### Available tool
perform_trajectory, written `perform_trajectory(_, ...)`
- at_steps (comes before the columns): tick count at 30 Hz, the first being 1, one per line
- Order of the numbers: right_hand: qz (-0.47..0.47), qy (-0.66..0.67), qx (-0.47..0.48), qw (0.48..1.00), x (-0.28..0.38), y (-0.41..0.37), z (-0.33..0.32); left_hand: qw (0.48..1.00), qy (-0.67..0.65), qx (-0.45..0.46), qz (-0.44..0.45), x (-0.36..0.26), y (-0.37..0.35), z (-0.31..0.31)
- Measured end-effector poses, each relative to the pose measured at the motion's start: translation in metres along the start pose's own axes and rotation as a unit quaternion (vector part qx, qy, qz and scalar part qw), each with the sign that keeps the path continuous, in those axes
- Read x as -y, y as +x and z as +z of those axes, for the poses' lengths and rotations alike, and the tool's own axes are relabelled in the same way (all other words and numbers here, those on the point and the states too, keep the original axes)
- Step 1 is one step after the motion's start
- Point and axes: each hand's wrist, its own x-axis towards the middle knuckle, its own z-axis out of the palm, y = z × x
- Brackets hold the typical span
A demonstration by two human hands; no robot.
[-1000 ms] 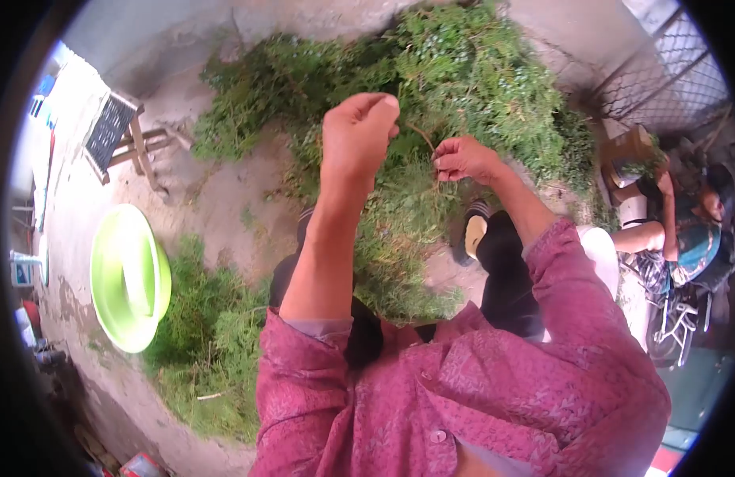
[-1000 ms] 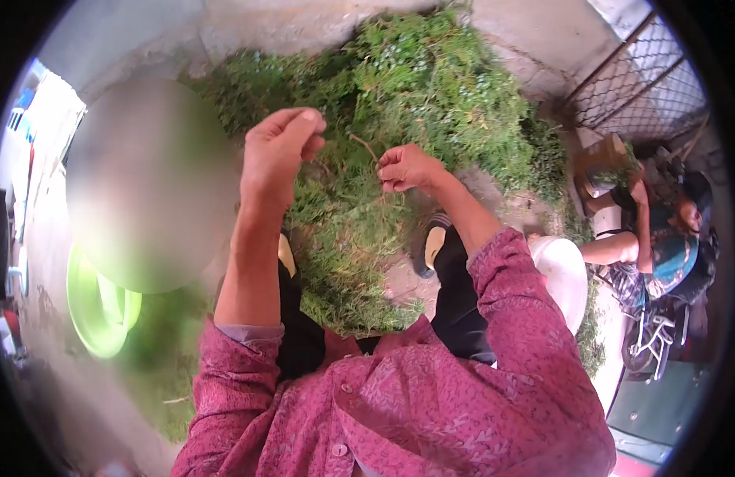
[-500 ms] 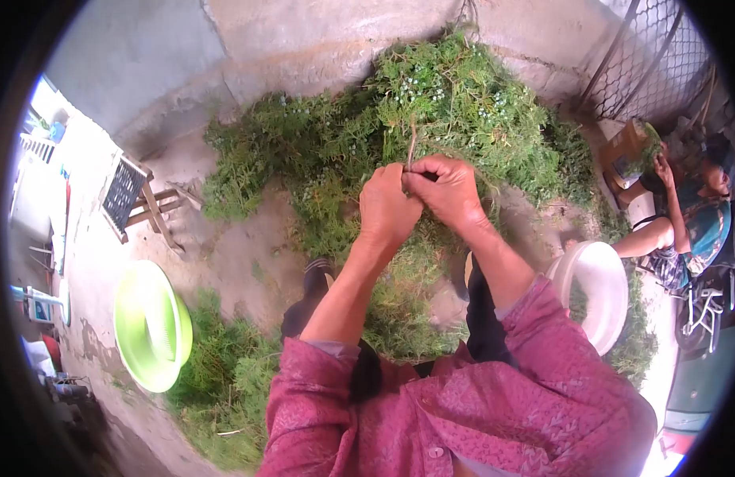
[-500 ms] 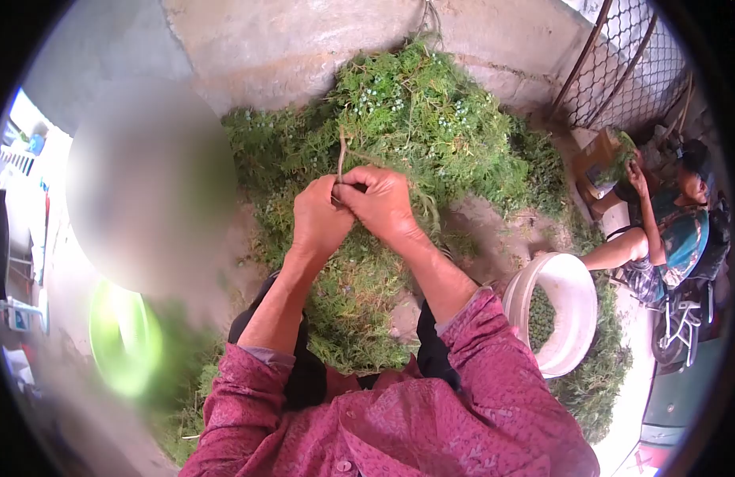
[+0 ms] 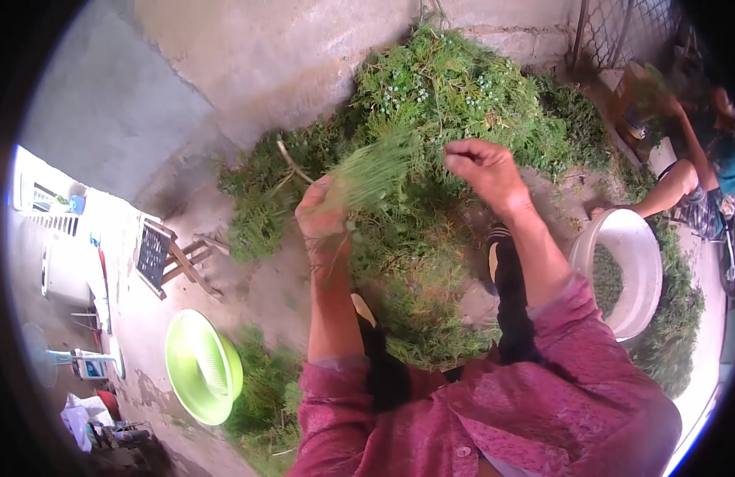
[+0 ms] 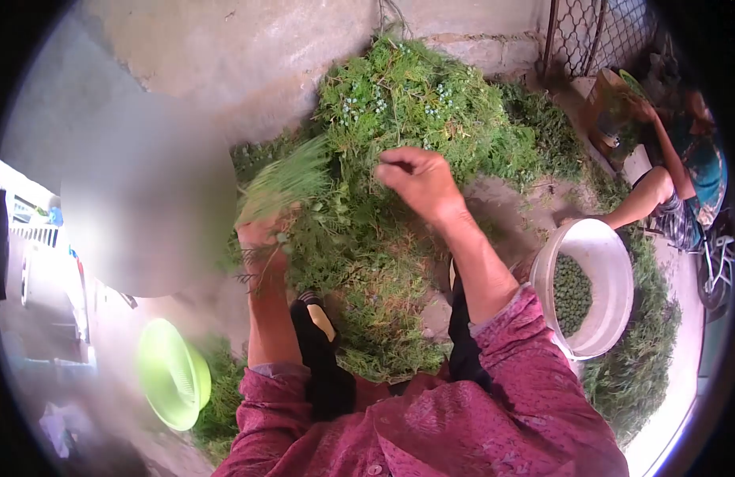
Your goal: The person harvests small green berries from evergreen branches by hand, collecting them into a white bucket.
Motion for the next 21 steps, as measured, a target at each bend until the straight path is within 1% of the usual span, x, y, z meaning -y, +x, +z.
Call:
perform_trajectory(1,-0.003,0.003,-0.002,1.000,-0.001,0.002,-0.006,0.996,0.055,0.063,0.035,-0.003,0.005,-0.011)
perform_trajectory(2,0.023,0.056,-0.012,0.998,-0.002,0.004,-0.012,0.995,0.057,0.066,0.038,0.000,0.004,-0.011)
perform_trajectory(3,0.050,0.107,-0.021,0.993,0.000,0.005,-0.014,0.997,-0.045,-0.006,-0.066,-0.011,0.005,0.001)
perform_trajectory(4,0.048,0.108,-0.023,0.993,0.002,0.005,-0.015,0.972,-0.145,-0.078,-0.169,-0.018,0.006,0.009)
perform_trajectory(5,0.071,0.109,-0.001,0.992,0.005,0.002,-0.015,0.972,-0.144,-0.075,-0.170,-0.018,0.007,0.010)
perform_trajectory(6,0.094,0.109,0.021,0.989,0.007,-0.001,-0.014,0.966,-0.179,-0.063,-0.176,-0.018,0.007,0.011)
perform_trajectory(7,0.095,0.111,0.019,0.989,0.005,-0.001,-0.014,0.959,-0.214,-0.051,-0.182,-0.018,0.007,0.012)
perform_trajectory(8,0.095,0.110,0.031,0.989,0.003,-0.001,-0.014,0.958,-0.212,-0.049,-0.184,-0.020,0.007,0.013)
perform_trajectory(9,0.094,0.110,0.044,0.989,0.001,-0.001,-0.014,0.960,-0.184,-0.057,-0.202,-0.025,0.007,0.015)
perform_trajectory(10,0.095,0.111,0.042,0.988,0.001,0.000,-0.016,0.961,-0.154,-0.065,-0.220,-0.027,0.008,0.015)
perform_trajectory(11,0.098,0.112,0.040,0.988,0.002,0.000,-0.017,0.961,-0.153,-0.064,-0.221,-0.024,0.007,0.014)
perform_trajectory(13,0.100,0.115,0.039,0.988,0.002,0.003,-0.016,0.955,-0.219,-0.043,-0.197,-0.019,0.007,0.012)
perform_trajectory(14,0.095,0.106,0.041,0.989,0.002,0.004,-0.017,0.955,-0.217,-0.042,-0.197,-0.018,0.005,0.013)
perform_trajectory(16,0.090,0.099,0.042,0.990,0.003,0.003,-0.015,0.949,-0.241,-0.007,-0.202,-0.023,0.002,0.017)
perform_trajectory(17,0.070,0.101,0.046,0.991,0.006,0.002,-0.011,0.949,-0.240,-0.005,-0.203,-0.023,0.000,0.018)
perform_trajectory(18,0.051,0.103,0.050,0.992,0.009,0.001,-0.007,0.951,-0.225,-0.006,-0.213,-0.023,0.000,0.018)
perform_trajectory(19,0.052,0.105,0.048,0.992,0.011,0.000,-0.002,0.952,-0.210,-0.007,-0.222,-0.024,-0.001,0.019)
perform_trajectory(21,0.021,0.123,0.082,0.989,0.012,-0.002,0.007,0.956,-0.180,-0.001,-0.230,-0.026,-0.004,0.023)
